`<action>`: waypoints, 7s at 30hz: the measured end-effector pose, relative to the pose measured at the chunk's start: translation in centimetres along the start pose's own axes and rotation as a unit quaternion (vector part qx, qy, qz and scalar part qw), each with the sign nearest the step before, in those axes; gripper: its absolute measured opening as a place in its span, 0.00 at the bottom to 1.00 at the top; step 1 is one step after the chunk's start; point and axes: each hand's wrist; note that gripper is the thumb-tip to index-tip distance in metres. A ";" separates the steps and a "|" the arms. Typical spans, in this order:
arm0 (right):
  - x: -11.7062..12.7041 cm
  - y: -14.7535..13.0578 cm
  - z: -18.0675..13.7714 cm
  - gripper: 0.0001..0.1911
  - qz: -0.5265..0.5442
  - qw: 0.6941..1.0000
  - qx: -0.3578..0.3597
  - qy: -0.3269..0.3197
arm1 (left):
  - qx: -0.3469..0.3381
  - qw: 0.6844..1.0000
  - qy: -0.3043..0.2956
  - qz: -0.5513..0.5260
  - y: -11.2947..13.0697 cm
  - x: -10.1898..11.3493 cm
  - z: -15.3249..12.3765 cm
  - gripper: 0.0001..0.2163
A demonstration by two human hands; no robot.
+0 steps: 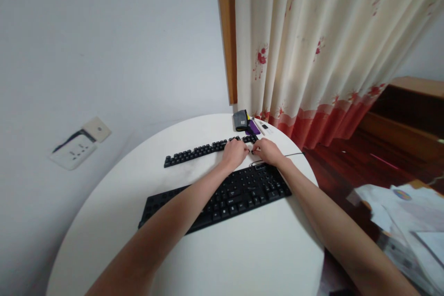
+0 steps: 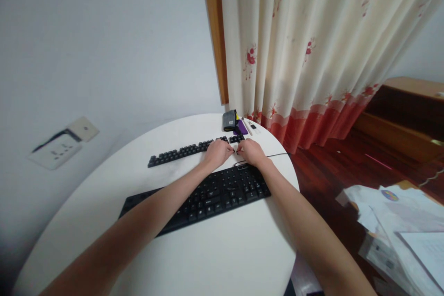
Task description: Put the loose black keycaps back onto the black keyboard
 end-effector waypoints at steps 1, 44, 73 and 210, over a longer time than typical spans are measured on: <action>-0.1 0.1 0.0 0.05 0.004 1.000 -0.002 0.001 | -0.001 1.000 0.003 -0.002 0.2 0.4 -0.3 0.08; 2.6 0.8 -2.2 0.11 0.153 0.973 -0.030 0.169 | -0.123 0.988 0.025 -0.095 7.0 0.2 -10.8 0.11; 0.4 -1.5 -14.2 0.04 0.265 0.951 0.055 0.149 | -0.130 0.986 0.038 -0.098 7.0 -0.2 -10.8 0.10; 0.1 -2.2 -14.8 0.17 0.192 0.968 0.046 0.156 | -0.146 0.987 -0.003 -0.069 7.3 0.1 -11.5 0.11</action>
Point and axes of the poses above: each hand's wrist, its own z-axis towards the middle knuckle, its own x-axis out of the back of the hand, y = z × x, and after that the axes turned 3 degrees about -y, right-handed
